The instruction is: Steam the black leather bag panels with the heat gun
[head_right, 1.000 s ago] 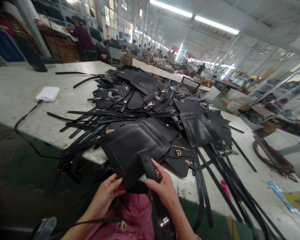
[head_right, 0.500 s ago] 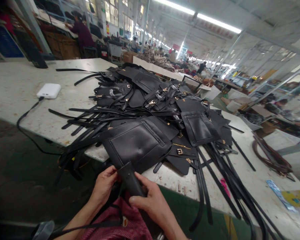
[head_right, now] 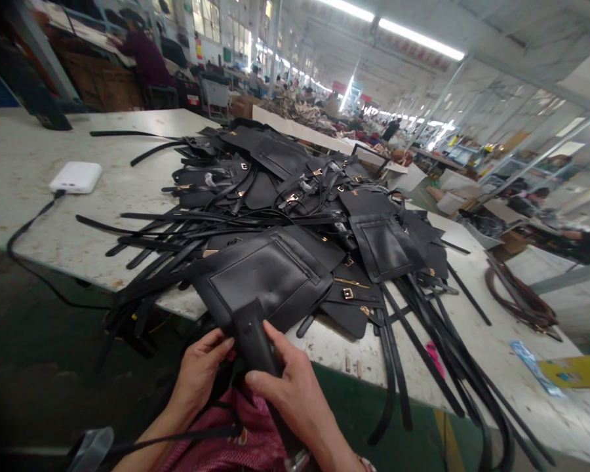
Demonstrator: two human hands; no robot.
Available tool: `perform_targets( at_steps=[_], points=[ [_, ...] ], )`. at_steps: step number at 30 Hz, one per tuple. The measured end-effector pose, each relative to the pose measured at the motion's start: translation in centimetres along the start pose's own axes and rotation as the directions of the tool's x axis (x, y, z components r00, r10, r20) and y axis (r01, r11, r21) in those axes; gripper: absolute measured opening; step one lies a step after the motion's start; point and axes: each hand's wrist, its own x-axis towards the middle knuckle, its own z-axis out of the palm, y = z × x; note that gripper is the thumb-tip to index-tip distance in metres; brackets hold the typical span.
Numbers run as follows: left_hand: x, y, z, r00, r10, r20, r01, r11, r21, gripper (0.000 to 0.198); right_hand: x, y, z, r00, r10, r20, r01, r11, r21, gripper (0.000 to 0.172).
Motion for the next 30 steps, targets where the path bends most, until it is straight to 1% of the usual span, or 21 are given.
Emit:
perform_targets(
  at_steps=[3,5,7,10,12,13,15,19,21,24,27,30],
  points=[
    [0.1,0.0,0.0,1.0,-0.007,0.02,0.007,1.0,-0.009,0.017,-0.7,0.4,-0.1,0.997,0.04,0.064,-0.043,0.998,0.04,0.064],
    [0.0,0.0,0.2,1.0,-0.009,0.015,0.009,0.999,-0.032,0.016,-0.5,0.6,0.0,0.998,0.04,0.048,-0.041,0.999,0.024,0.063],
    [-0.3,0.0,0.5,0.999,-0.031,0.011,0.032,0.997,-0.068,0.017,0.3,0.7,0.0,1.0,-0.005,-0.009,0.005,1.0,0.0,0.063],
    [-0.8,-0.3,0.8,0.986,-0.142,0.086,0.15,0.984,-0.097,0.021,1.4,0.8,-0.5,0.99,-0.099,-0.101,0.102,0.995,0.024,0.065],
    [-1.3,-0.7,0.9,0.96,-0.228,0.165,0.242,0.967,-0.074,0.024,1.4,0.9,-1.2,0.986,-0.104,-0.127,0.113,0.992,0.061,0.066],
    [-1.5,-1.0,0.9,0.946,-0.26,0.195,0.276,0.959,-0.058,0.025,1.2,1.1,-1.7,0.988,-0.085,-0.131,0.095,0.993,0.07,0.067],
    [-2.0,-1.5,0.9,0.929,-0.3,0.219,0.315,0.948,-0.04,0.023,0.1,1.6,-2.6,0.99,-0.035,-0.136,0.045,0.997,0.068,0.068],
    [-2.4,-1.9,1.0,0.923,-0.341,0.179,0.358,0.931,-0.071,0.022,-3.0,3.1,-3.8,0.987,0.061,-0.146,-0.045,0.993,0.108,0.069],
    [-2.2,-1.9,1.0,0.92,-0.354,0.169,0.371,0.925,-0.084,0.021,-4.5,3.8,-3.9,0.987,0.1,-0.129,-0.078,0.983,0.167,0.07],
    [-1.9,-2.2,0.8,0.916,-0.353,0.188,0.372,0.925,-0.072,0.022,-6.1,4.3,-3.5,0.993,0.117,-0.028,-0.106,0.964,0.246,0.07],
    [-1.6,-2.8,0.6,0.922,-0.32,0.219,0.337,0.94,-0.044,0.021,-6.5,4.5,-2.8,0.992,0.113,0.06,-0.126,0.955,0.27,0.067],
    [-1.5,-3.2,0.4,0.926,-0.302,0.226,0.316,0.949,-0.024,0.021,-6.1,4.5,-2.2,0.985,0.153,0.075,-0.168,0.949,0.269,0.069]
  ],
)
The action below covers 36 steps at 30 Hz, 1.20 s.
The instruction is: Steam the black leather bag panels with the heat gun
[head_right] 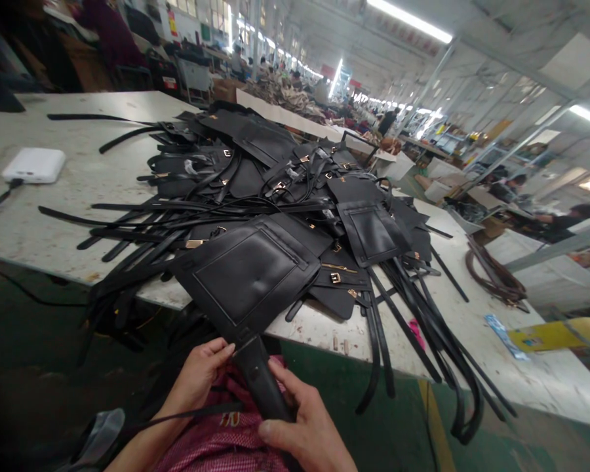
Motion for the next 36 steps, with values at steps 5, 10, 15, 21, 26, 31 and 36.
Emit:
perform_targets(
  at_steps=[5,10,15,21,26,31,36],
  points=[
    [-0.3,0.1,0.0,1.0,0.005,0.002,-0.005,1.0,0.031,0.024,1.2,-0.8,0.3,1.0,-0.028,-0.004,0.028,0.998,-0.051,0.067],
    [-0.6,0.6,0.3,1.0,-0.015,-0.015,0.016,0.999,0.05,0.025,1.7,-2.2,-0.3,0.983,-0.098,-0.158,0.093,0.995,-0.041,0.067],
    [0.1,1.4,0.2,0.994,0.095,-0.056,-0.098,0.994,-0.057,0.026,1.2,-2.3,-0.3,0.998,-0.042,-0.042,0.041,0.999,-0.023,0.066],
    [0.5,2.0,0.0,0.993,0.095,-0.067,-0.1,0.992,-0.074,0.024,1.9,-1.9,0.6,0.998,-0.068,-0.003,0.068,0.996,-0.05,0.066],
    [0.8,0.9,0.3,0.995,-0.002,-0.098,-0.004,0.998,-0.063,0.025,3.4,-2.7,1.8,0.994,-0.09,-0.06,0.077,0.979,-0.189,0.066],
    [0.5,0.2,0.5,0.988,0.001,-0.155,0.011,0.997,0.079,0.011,5.3,-2.8,3.5,0.993,-0.11,-0.034,0.096,0.951,-0.294,0.066],
    [0.3,2.3,0.9,0.991,0.035,-0.129,-0.051,0.991,-0.127,0.034,5.6,-3.2,2.6,0.976,-0.189,-0.108,0.168,0.969,-0.18,0.069]
  ],
)
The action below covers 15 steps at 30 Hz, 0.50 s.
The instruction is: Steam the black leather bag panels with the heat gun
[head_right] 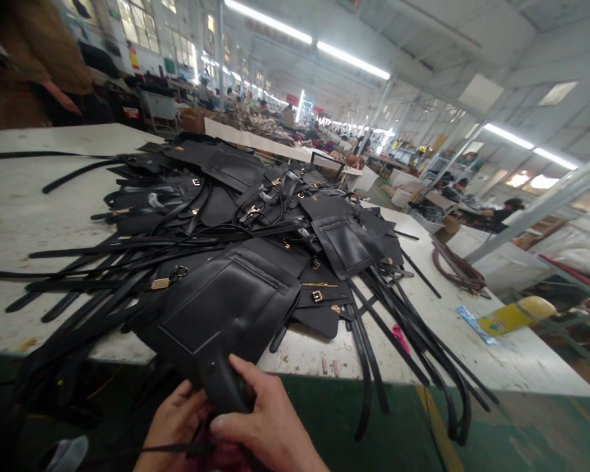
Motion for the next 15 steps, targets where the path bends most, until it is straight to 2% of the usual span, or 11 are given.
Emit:
perform_targets(
  at_steps=[2,5,7,10,12,15],
  points=[
    [0.5,0.9,0.4,1.0,0.012,-0.022,-0.013,0.999,-0.049,0.042,0.1,-0.1,-1.7,0.999,-0.002,-0.055,0.005,0.999,0.053,0.068],
    [1.7,1.5,0.6,0.992,0.005,-0.128,-0.011,0.999,-0.044,0.043,0.6,-0.4,-5.3,0.985,0.018,-0.171,-0.006,0.998,0.07,0.072],
    [2.5,1.3,0.5,0.98,-0.009,-0.198,0.004,1.0,-0.024,0.04,1.5,-0.5,-7.9,0.97,0.007,-0.244,0.016,0.995,0.094,0.072],
    [3.4,0.6,0.1,0.972,-0.02,-0.236,0.015,1.0,-0.021,0.038,3.5,-0.6,-11.0,0.952,0.029,-0.306,0.023,0.986,0.165,0.064],
    [3.8,0.1,-0.2,0.973,-0.011,-0.23,0.007,1.0,-0.019,0.037,5.0,-0.6,-12.1,0.953,0.081,-0.293,-0.021,0.979,0.201,0.059],
    [3.6,-0.3,-0.3,0.977,0.015,-0.212,-0.016,1.0,0.0,0.037,6.8,-0.6,-12.3,0.957,0.112,-0.267,-0.051,0.973,0.224,0.057]
  ],
)
